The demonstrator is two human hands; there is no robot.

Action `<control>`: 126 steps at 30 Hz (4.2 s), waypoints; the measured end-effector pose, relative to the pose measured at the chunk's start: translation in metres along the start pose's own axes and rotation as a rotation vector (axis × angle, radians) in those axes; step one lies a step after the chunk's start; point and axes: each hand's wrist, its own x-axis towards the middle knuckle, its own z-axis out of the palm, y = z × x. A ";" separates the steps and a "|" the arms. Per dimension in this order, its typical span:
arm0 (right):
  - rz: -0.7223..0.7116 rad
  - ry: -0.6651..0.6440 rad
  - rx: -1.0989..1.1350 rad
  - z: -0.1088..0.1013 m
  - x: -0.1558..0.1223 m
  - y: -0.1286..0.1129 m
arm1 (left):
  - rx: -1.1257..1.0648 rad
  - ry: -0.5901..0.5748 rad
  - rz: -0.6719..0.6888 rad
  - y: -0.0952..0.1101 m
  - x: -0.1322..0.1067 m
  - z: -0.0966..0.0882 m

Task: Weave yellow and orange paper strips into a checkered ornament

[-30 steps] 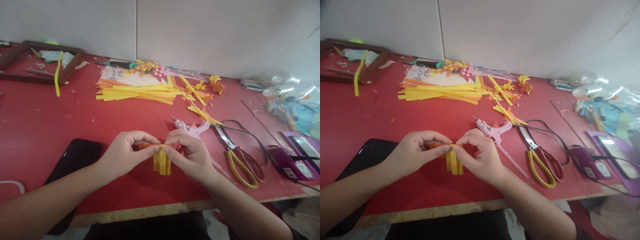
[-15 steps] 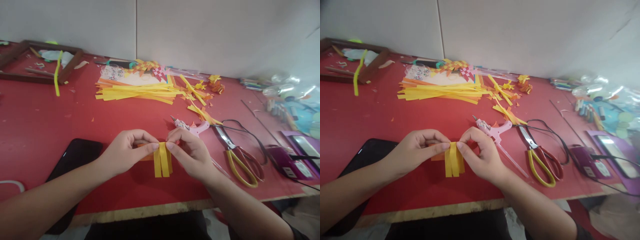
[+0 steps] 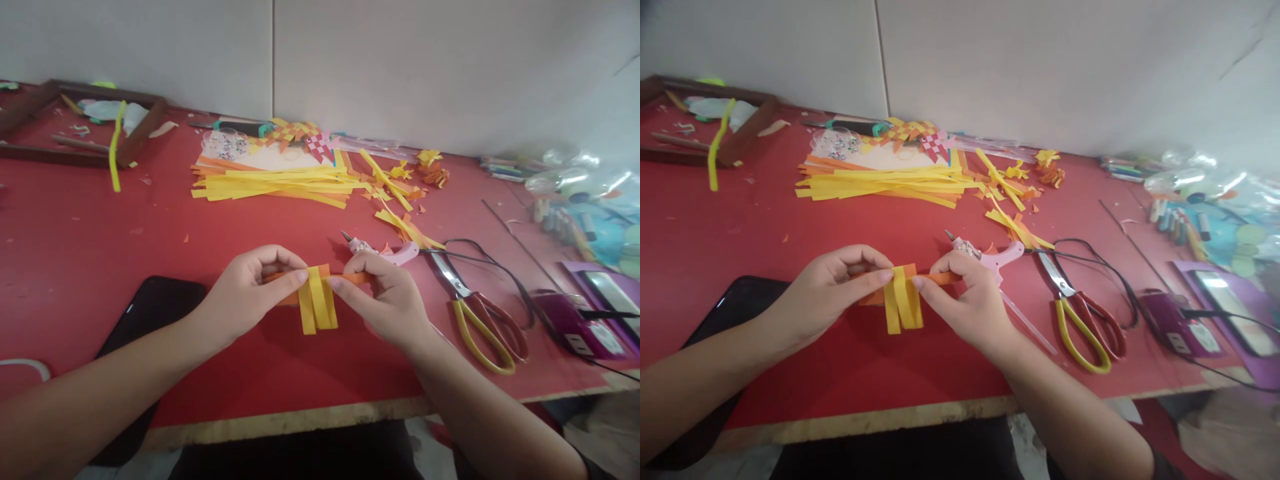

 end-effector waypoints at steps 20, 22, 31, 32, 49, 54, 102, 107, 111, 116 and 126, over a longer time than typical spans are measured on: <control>-0.579 0.042 -0.357 0.005 -0.005 0.004 | 0.084 -0.051 0.031 -0.001 0.001 0.001; -0.561 0.031 -0.333 0.006 -0.006 0.004 | 0.128 -0.046 0.042 0.001 0.000 0.002; -0.363 0.036 -0.224 0.007 -0.004 0.003 | 0.307 -0.082 0.121 0.002 -0.006 0.003; -0.344 0.035 -0.217 0.007 -0.004 0.003 | 0.304 -0.087 0.125 0.003 -0.006 0.003; -0.063 0.173 0.059 0.007 -0.007 0.005 | 0.049 0.022 -0.014 -0.001 0.001 -0.001; -0.034 0.190 0.288 0.008 -0.010 -0.005 | 0.024 0.006 -0.018 -0.001 0.000 -0.001; -0.154 0.204 0.002 0.004 -0.013 0.001 | -0.205 0.089 -0.067 -0.011 0.003 0.001; -0.167 0.292 0.101 0.008 -0.009 0.005 | -0.195 0.094 -0.051 -0.009 0.004 0.002; -0.275 0.247 -0.121 0.006 -0.007 0.005 | -0.182 0.058 -0.090 -0.005 0.003 0.002; -0.310 0.180 -0.235 0.003 -0.007 0.001 | -0.163 0.064 -0.100 -0.002 0.000 0.001; -0.364 0.090 -0.209 0.005 -0.004 0.001 | 0.021 0.011 0.003 -0.003 0.002 -0.001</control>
